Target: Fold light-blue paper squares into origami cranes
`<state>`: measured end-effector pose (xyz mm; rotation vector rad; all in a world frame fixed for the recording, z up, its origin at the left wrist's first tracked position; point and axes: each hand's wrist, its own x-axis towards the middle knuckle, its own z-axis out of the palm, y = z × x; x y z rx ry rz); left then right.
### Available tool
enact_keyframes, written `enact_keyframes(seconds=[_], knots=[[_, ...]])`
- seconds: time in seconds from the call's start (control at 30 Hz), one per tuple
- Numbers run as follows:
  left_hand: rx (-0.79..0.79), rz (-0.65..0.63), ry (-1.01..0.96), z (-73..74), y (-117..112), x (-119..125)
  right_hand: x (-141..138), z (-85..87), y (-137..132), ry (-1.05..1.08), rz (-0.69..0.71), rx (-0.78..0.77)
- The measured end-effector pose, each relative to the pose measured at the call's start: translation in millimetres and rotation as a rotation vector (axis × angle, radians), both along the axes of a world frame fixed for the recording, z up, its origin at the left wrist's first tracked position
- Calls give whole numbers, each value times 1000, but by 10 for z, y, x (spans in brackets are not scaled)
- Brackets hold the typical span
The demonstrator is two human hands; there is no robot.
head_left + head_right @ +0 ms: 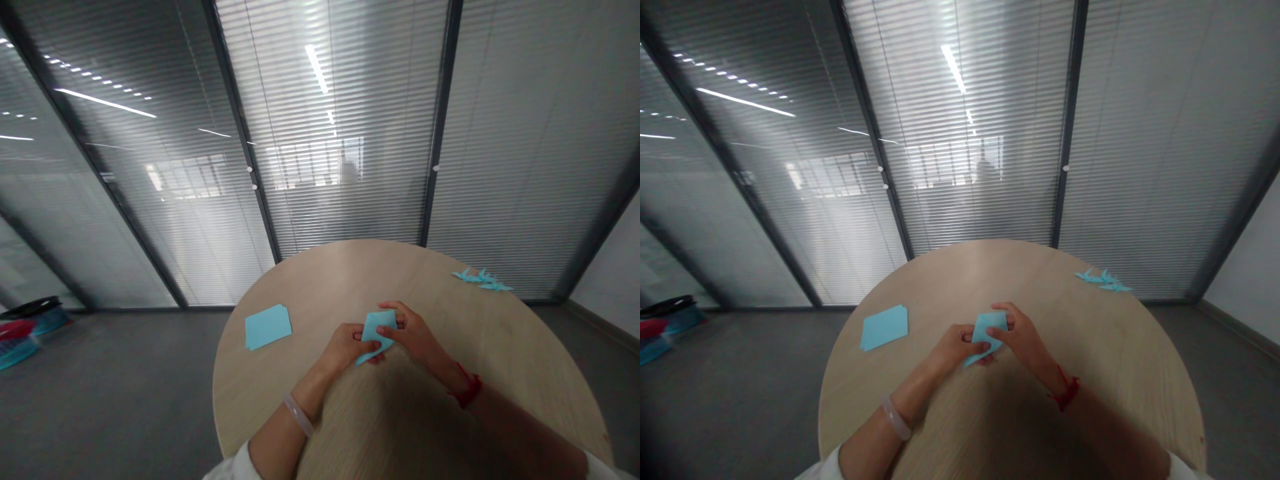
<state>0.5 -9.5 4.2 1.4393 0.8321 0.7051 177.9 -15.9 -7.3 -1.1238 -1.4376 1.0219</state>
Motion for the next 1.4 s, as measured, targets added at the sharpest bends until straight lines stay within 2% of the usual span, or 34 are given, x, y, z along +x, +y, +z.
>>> enact_keyframes(seconds=[0.1,0.27,0.47,0.6,0.7,0.87,1.13,1.27,1.4], knots=[[-5,38,9,-34,35,-8,22,-4,6,-75,-51,28],[-19,206,5,-21,84,-47,69,-4,12,-159,-129,79],[82,362,-65,53,110,-64,86,-9,18,-103,-40,54],[147,417,-82,91,97,-56,67,-35,20,-40,10,-2],[161,422,-133,109,74,-48,54,-34,11,-6,14,-26],[57,343,-221,97,54,-29,36,-4,-10,31,13,-30],[87,365,-218,99,58,-30,12,-2,-13,22,81,-50],[118,359,-177,113,48,-32,21,-10,-6,-77,101,-56],[210,344,-53,150,15,-24,16,9,-15,-262,87,9]])
